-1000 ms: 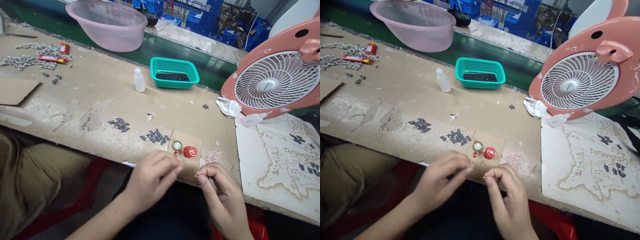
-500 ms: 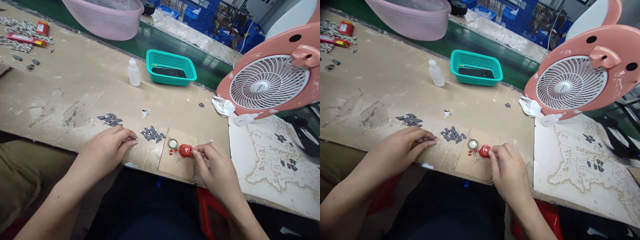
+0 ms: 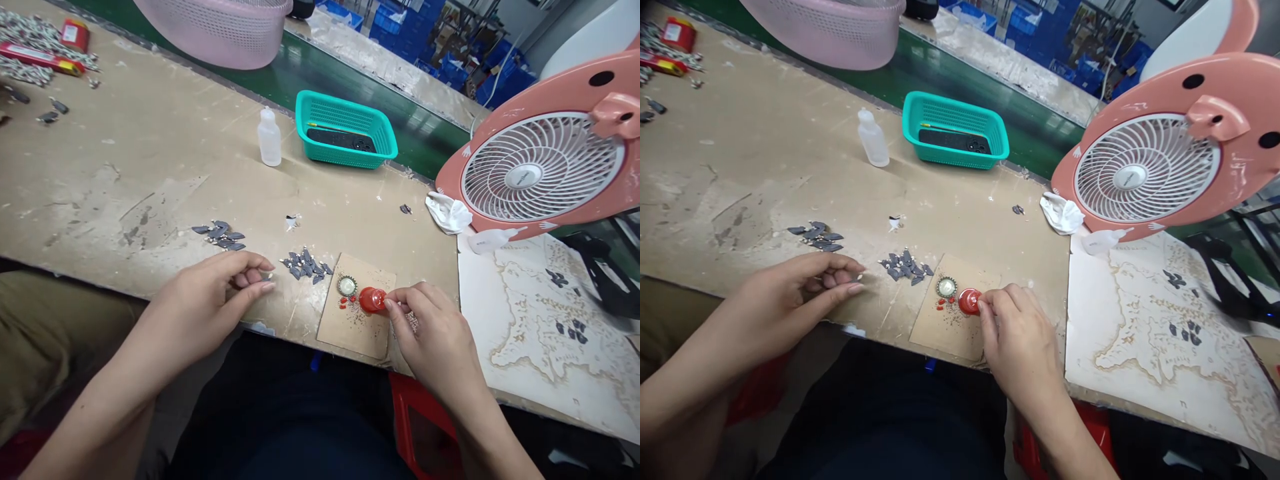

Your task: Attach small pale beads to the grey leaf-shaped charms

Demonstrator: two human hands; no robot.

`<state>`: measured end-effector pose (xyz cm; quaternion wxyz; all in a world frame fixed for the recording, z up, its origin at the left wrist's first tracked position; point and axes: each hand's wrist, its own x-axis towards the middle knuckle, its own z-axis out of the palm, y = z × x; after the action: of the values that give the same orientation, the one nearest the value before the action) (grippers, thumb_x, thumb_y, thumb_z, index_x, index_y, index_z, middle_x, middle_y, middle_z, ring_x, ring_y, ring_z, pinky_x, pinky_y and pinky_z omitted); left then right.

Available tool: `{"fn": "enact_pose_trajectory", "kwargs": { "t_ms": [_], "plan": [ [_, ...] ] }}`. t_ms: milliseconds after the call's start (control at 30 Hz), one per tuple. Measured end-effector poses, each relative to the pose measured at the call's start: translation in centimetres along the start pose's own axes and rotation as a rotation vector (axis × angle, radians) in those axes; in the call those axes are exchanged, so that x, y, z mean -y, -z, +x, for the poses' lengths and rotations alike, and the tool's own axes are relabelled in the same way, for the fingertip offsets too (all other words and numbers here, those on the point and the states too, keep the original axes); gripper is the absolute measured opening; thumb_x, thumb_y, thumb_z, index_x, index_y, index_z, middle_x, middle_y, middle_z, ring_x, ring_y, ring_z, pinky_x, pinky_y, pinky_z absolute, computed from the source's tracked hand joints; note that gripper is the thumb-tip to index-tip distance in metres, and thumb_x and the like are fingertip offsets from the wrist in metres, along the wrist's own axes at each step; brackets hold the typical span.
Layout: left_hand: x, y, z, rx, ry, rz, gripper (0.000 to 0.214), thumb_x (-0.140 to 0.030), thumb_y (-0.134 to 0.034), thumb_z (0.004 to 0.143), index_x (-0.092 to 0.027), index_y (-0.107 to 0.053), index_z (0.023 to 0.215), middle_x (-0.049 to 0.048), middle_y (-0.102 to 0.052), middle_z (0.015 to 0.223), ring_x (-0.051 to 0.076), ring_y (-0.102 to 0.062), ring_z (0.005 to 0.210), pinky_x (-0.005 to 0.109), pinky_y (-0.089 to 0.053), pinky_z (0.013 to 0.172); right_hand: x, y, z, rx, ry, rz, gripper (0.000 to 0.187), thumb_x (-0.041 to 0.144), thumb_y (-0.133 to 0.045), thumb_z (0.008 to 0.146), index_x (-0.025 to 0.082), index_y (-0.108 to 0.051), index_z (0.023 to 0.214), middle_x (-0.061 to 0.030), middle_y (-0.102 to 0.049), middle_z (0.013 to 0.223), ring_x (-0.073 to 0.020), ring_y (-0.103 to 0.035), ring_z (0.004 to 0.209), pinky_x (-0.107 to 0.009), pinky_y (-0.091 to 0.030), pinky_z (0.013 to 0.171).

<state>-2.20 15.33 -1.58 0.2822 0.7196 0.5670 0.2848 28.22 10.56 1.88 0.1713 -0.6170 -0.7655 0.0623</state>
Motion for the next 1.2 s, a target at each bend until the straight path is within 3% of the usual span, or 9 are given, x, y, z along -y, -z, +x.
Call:
{"fn": "enact_pose_trajectory", "kwargs": {
  "t_ms": [67, 133, 300, 500, 767, 1200],
  "plan": [
    [-1.0, -0.1, -0.4, -0.035, -0.019, -0.125, 0.024, -0.038, -0.067, 0.087, -0.029, -0.071, 0.11, 0.0015, -0.07, 0.089, 0.018, -0.065, 0.075, 0.026, -0.052, 0.063, 0.1, 0.2, 0.0, -0.009, -0.025, 0.065, 0.017, 0.028, -0.053, 0.099, 0.019, -0.064, 0.092, -0.0047, -0.062, 0.085, -0.0202, -0.056, 0.079, -0.036, -0.044, 0.072],
    [-2.2, -0.5, -0.8, -0.045, -0.019, -0.291, 0.018, -0.034, -0.069, 0.087, -0.029, -0.074, 0.104, 0.0009, -0.072, 0.093, 0.017, -0.067, 0.078, 0.022, -0.054, 0.064, 0.3, 0.6, -0.2, -0.037, -0.073, 0.181, 0.015, 0.029, -0.056, 0.098, 0.02, -0.065, 0.091, -0.0028, -0.061, 0.082, -0.0181, -0.055, 0.076, -0.033, -0.044, 0.07],
    [-4.7, -2.8, -1.7, 0.012, 0.141, -0.767, 0.009, -0.023, -0.078, 0.081, -0.027, -0.078, 0.089, -0.0013, -0.078, 0.085, 0.013, -0.072, 0.075, 0.015, -0.058, 0.067, 0.9, 0.8, -1.3, -0.125, -0.306, 0.667, 0.013, 0.033, -0.063, 0.095, 0.023, -0.067, 0.088, 0.0009, -0.061, 0.078, -0.0138, -0.055, 0.071, -0.026, -0.044, 0.064],
    [-7.3, -5.0, -2.4, 0.101, 0.221, -0.962, 0.015, -0.014, -0.08, 0.076, -0.028, -0.08, 0.081, -0.002, -0.078, 0.075, 0.01, -0.072, 0.067, 0.013, -0.057, 0.062, 2.6, 0.4, -2.9, -0.161, -0.42, 1.048, 0.01, 0.032, -0.065, 0.095, 0.024, -0.068, 0.089, 0.0028, -0.058, 0.073, -0.0121, -0.054, 0.071, -0.023, -0.046, 0.066],
    [-9.9, -5.9, -3.2, 0.194, 0.274, -1.087, 0.016, -0.008, -0.081, 0.071, -0.024, -0.08, 0.076, 0.0002, -0.078, 0.069, 0.012, -0.073, 0.06, 0.013, -0.058, 0.058, 5.1, 0.9, -3.7, -0.16, -0.32, 0.978, 0.008, 0.027, -0.064, 0.094, 0.026, -0.068, 0.088, 0.0021, -0.058, 0.077, -0.0122, -0.053, 0.069, -0.024, -0.044, 0.062],
    [-10.8, -6.1, -3.0, 0.166, 0.229, -1.15, 0.03, 0.002, -0.077, 0.07, -0.028, -0.081, 0.077, -0.0028, -0.08, 0.076, 0.012, -0.076, 0.069, 0.01, -0.06, 0.066, 5.1, 0.6, -4.1, -0.164, -0.302, 0.948, 0.009, 0.024, -0.063, 0.094, 0.025, -0.069, 0.086, 0.0015, -0.062, 0.078, -0.0134, -0.059, 0.069, -0.026, -0.046, 0.06]
  ]
}}
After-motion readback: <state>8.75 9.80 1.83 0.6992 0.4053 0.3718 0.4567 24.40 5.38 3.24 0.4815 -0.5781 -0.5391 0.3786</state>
